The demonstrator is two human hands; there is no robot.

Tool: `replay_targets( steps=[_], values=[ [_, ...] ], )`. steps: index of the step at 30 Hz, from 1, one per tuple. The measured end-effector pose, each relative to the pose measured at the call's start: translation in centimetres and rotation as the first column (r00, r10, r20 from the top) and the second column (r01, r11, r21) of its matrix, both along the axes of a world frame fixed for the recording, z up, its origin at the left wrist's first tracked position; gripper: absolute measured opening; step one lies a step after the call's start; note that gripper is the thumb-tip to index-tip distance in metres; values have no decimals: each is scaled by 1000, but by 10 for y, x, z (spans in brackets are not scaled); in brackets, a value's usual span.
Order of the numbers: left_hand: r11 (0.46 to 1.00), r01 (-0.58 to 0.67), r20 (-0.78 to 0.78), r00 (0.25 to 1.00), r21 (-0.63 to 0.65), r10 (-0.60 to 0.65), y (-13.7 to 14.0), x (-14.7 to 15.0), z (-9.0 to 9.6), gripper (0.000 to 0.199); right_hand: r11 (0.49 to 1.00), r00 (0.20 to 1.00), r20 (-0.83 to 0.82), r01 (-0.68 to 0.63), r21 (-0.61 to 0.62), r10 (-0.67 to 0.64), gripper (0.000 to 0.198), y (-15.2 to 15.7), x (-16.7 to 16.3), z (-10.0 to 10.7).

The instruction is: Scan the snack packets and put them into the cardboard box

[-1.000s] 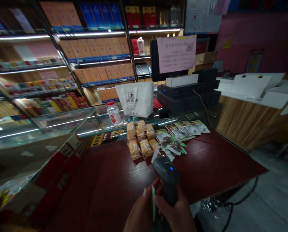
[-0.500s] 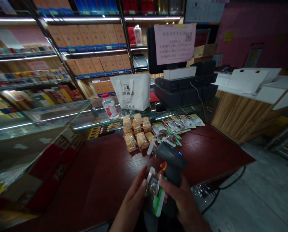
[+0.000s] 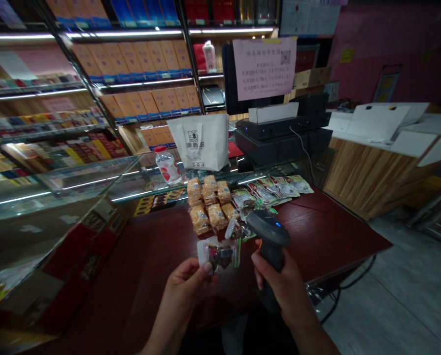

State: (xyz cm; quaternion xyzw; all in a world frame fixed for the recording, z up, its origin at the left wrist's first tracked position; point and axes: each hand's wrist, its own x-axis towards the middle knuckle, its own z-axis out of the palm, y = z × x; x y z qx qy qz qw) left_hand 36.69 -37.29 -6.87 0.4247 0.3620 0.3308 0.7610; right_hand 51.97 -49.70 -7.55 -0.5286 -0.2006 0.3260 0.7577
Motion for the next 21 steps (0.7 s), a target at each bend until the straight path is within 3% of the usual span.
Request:
replay_targets(
  steps=[4, 12, 21],
  values=[
    [982, -125, -27, 991, 142, 130, 17, 6, -1, 38, 997, 999, 31, -11, -80, 14, 52, -10, 1, -4],
    [935, -238, -37, 966, 261, 257, 33, 19, -21, 35, 967, 968, 109, -209, -142, 225, 54, -21, -19, -4],
    [940, -263, -35, 960, 216, 277, 35, 31, -26, 39, 948, 938, 242, -183, -259, 247, 58, -23, -16, -2]
  ],
)
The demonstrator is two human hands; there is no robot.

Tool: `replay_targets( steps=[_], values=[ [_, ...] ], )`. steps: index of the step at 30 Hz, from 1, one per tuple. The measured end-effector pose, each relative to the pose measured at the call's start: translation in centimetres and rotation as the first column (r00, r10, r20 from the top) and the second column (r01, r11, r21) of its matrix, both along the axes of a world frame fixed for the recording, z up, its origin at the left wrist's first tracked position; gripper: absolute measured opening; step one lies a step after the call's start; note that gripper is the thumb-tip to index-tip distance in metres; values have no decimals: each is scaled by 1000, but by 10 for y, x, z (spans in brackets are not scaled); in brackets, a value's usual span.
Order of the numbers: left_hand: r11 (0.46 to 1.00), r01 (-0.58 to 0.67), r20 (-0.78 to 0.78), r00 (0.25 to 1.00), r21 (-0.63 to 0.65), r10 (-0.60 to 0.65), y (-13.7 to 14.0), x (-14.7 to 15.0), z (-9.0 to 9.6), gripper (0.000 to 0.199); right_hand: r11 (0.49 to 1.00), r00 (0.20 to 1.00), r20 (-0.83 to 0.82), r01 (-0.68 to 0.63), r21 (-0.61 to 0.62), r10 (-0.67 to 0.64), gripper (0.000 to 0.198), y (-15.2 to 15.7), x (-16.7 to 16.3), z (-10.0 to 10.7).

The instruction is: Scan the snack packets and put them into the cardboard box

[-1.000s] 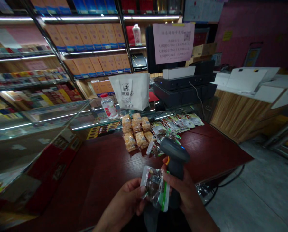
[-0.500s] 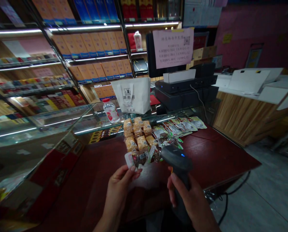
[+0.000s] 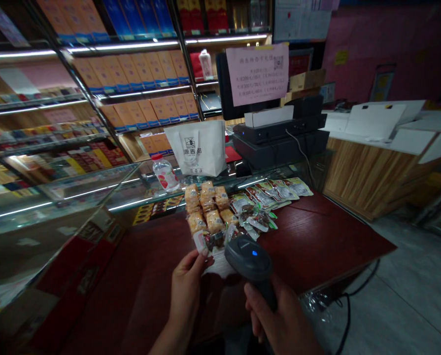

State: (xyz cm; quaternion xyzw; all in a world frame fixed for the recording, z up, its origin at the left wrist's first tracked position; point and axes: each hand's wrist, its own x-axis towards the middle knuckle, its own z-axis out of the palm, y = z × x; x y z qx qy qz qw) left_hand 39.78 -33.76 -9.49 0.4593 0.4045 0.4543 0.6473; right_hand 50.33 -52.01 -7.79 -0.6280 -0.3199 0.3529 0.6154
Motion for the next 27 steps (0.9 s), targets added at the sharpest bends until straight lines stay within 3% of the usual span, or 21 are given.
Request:
replay_targets(
  steps=[8, 16, 21, 27],
  values=[
    [999, 8, -1, 1000, -31, -8, -4, 3, 1, 37, 1000, 1000, 14, 1, 23, -2, 58, -1, 3, -4],
    [1000, 17, -64, 998, 17, -16, -7, 4, 1, 29, 998, 999, 5, 43, 37, -44, 55, -4, 1, 3],
    [1000, 25, -37, 999, -2, -25, -9, 7, 1, 34, 991, 993, -4, 116, 59, -116, 55, -6, -1, 1],
    [999, 40, -6, 999, -13, -40, -4, 11, 0, 41, 990, 989, -102, 117, 76, -109, 51, -9, 11, -8]
  ],
)
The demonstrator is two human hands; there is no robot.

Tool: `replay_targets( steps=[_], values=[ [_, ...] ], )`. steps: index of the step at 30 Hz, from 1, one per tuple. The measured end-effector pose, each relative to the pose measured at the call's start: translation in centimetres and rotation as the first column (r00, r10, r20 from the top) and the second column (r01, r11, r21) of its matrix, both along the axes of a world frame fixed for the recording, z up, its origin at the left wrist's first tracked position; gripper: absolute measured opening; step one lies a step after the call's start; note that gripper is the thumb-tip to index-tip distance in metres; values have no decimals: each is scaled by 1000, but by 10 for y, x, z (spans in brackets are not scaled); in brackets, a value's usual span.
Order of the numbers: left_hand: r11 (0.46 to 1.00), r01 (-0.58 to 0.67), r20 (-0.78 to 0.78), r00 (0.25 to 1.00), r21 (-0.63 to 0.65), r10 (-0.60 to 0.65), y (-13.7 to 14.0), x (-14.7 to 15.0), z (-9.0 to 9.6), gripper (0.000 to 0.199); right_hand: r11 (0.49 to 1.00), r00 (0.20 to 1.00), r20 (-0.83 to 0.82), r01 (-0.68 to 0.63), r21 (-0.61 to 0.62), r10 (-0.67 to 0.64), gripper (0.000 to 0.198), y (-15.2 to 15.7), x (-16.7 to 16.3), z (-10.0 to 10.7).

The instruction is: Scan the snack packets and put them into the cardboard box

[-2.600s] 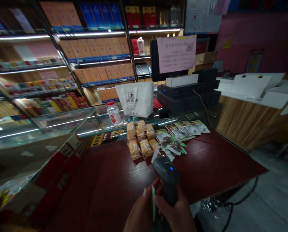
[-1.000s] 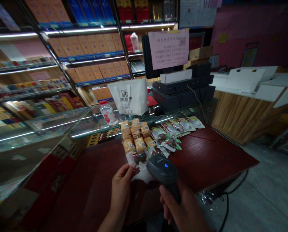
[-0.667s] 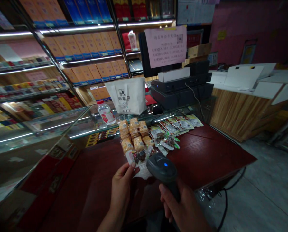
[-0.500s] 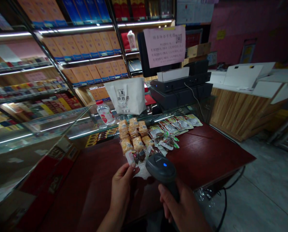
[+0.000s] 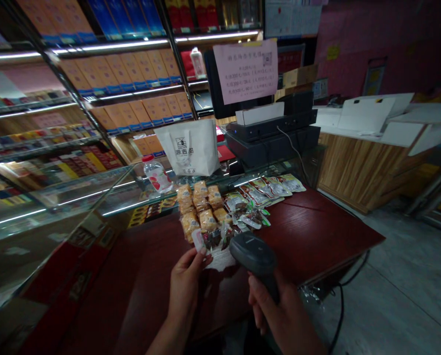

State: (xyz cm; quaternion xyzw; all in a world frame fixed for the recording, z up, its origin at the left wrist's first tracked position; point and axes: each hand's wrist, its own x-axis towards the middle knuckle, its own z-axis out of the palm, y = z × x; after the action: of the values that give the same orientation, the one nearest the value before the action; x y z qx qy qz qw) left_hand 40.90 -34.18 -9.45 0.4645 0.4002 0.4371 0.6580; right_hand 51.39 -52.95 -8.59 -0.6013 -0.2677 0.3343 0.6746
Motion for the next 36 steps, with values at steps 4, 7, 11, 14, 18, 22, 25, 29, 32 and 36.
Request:
replay_targets(
  steps=[4, 7, 11, 14, 18, 22, 25, 29, 32, 36],
  values=[
    [995, 93, 17, 996, -42, -92, 7, 10, 4, 36, 995, 994, -41, 98, 7, -98, 53, -5, 14, 1],
    [972, 176, 41, 984, -158, -171, 9, 22, 6, 24, 988, 985, -86, 150, 20, -148, 55, -11, 20, 3],
    [922, 235, 75, 972, -309, -222, 7, 39, 4, 4, 986, 981, -108, 163, 19, -160, 52, -15, 18, 1],
    [898, 262, 98, 965, -354, -243, 8, 47, 2, 5, 982, 978, -105, 186, 23, -183, 51, -17, 14, -2],
    [883, 270, 90, 963, -383, -255, 13, 44, -1, 5, 983, 976, -116, 181, -24, -183, 54, -19, 14, -4],
    [882, 251, 82, 968, -398, -238, 14, 38, -1, 8, 981, 974, -117, 190, -45, -194, 55, -21, 15, -4],
    [890, 231, 91, 973, -393, -212, 14, 38, 1, 9, 983, 977, -107, 183, -31, -185, 55, -19, 15, -5],
    [898, 211, 123, 977, -387, -177, 14, 38, 1, 7, 985, 980, -93, 173, -21, -174, 56, -15, 11, -8],
    [894, 236, 168, 969, -381, -184, 14, 34, -2, 5, 984, 980, -93, 172, -45, -176, 58, -11, 9, -9],
    [882, 262, 192, 961, -391, -200, 9, 13, -4, 13, 984, 983, -89, 151, -90, -159, 61, -7, 6, -10]
  ],
)
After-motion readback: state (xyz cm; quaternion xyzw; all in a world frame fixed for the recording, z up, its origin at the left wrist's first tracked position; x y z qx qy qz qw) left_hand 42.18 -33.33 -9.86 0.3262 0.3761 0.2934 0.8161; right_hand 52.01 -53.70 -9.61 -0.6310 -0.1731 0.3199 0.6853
